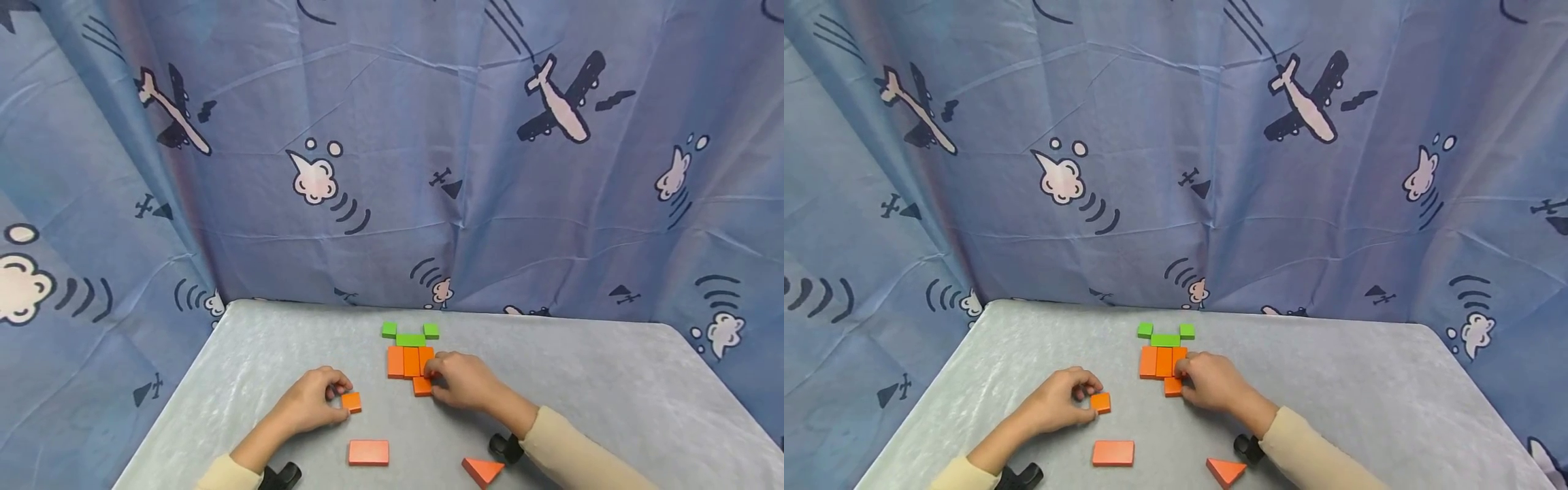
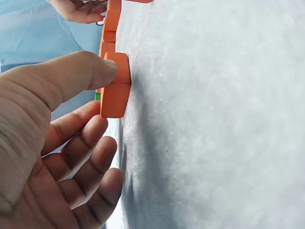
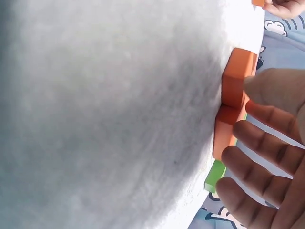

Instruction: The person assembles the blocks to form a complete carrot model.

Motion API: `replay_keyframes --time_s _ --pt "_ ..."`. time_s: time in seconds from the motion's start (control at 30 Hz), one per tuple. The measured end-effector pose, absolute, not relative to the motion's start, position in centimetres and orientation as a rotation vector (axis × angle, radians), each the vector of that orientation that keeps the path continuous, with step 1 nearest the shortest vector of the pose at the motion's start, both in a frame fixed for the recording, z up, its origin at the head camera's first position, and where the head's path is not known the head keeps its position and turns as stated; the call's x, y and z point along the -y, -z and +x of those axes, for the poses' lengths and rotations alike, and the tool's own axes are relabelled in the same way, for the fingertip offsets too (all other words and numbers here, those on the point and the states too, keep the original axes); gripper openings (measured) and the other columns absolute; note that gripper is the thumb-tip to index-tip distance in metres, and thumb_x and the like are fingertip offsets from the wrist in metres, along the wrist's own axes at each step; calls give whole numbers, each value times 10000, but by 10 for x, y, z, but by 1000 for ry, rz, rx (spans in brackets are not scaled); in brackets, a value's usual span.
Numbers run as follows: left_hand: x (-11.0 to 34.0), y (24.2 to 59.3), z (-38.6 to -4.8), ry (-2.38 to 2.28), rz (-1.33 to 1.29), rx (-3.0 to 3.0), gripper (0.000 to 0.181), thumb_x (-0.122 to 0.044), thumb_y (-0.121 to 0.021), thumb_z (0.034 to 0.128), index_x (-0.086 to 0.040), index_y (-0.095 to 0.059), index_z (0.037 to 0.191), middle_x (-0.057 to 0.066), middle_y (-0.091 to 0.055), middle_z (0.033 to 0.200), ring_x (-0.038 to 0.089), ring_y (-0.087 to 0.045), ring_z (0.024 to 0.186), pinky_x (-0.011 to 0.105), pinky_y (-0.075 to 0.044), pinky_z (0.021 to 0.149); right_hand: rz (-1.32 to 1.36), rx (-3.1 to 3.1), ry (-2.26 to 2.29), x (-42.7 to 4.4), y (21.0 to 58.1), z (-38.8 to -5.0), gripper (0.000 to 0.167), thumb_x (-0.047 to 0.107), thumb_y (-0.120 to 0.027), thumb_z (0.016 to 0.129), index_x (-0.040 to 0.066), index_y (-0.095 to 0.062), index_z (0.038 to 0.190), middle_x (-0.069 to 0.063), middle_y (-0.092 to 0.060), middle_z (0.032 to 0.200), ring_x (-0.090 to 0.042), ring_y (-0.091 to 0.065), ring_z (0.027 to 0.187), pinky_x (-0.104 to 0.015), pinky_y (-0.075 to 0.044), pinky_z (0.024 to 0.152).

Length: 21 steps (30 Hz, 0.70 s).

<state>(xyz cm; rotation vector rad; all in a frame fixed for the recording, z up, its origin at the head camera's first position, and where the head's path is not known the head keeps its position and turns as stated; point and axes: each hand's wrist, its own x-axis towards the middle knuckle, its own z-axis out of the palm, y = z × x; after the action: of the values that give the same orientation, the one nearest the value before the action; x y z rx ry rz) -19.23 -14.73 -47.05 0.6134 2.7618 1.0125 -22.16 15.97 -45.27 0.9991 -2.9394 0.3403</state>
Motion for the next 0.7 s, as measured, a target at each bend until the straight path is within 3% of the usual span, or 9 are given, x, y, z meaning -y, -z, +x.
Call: replay_keyframes --time_s 0.2,0.5,0.7 --pt "147 474 -193 -1018 614 -2772 249 -150 -801 702 -161 -686 923 -62 -574 843 81 -509 744 205 -435 652 875 2967 -410 -161 450 -227 185 227 -737 765 181 -682 936 64 -614 856 -69 -515 706 -267 -469 621" --pt "143 478 -194 -1033 637 -2788 231 -156 -790 701 -193 -693 908 -86 -582 846 72 -514 765 203 -440 669 639 3075 -534 -162 457 -242 477 259 -772 712 156 -647 1160 -27 -611 1050 -123 -544 777 -346 -497 689" --pt "128 475 -199 -1016 682 -2779 241 -180 -775 700 -208 -716 933 -111 -601 863 77 -522 781 207 -443 680 593 3107 -552 -160 460 -247 519 270 -786 712 140 -639 1192 -25 -606 1051 -134 -558 827 -368 -512 741"
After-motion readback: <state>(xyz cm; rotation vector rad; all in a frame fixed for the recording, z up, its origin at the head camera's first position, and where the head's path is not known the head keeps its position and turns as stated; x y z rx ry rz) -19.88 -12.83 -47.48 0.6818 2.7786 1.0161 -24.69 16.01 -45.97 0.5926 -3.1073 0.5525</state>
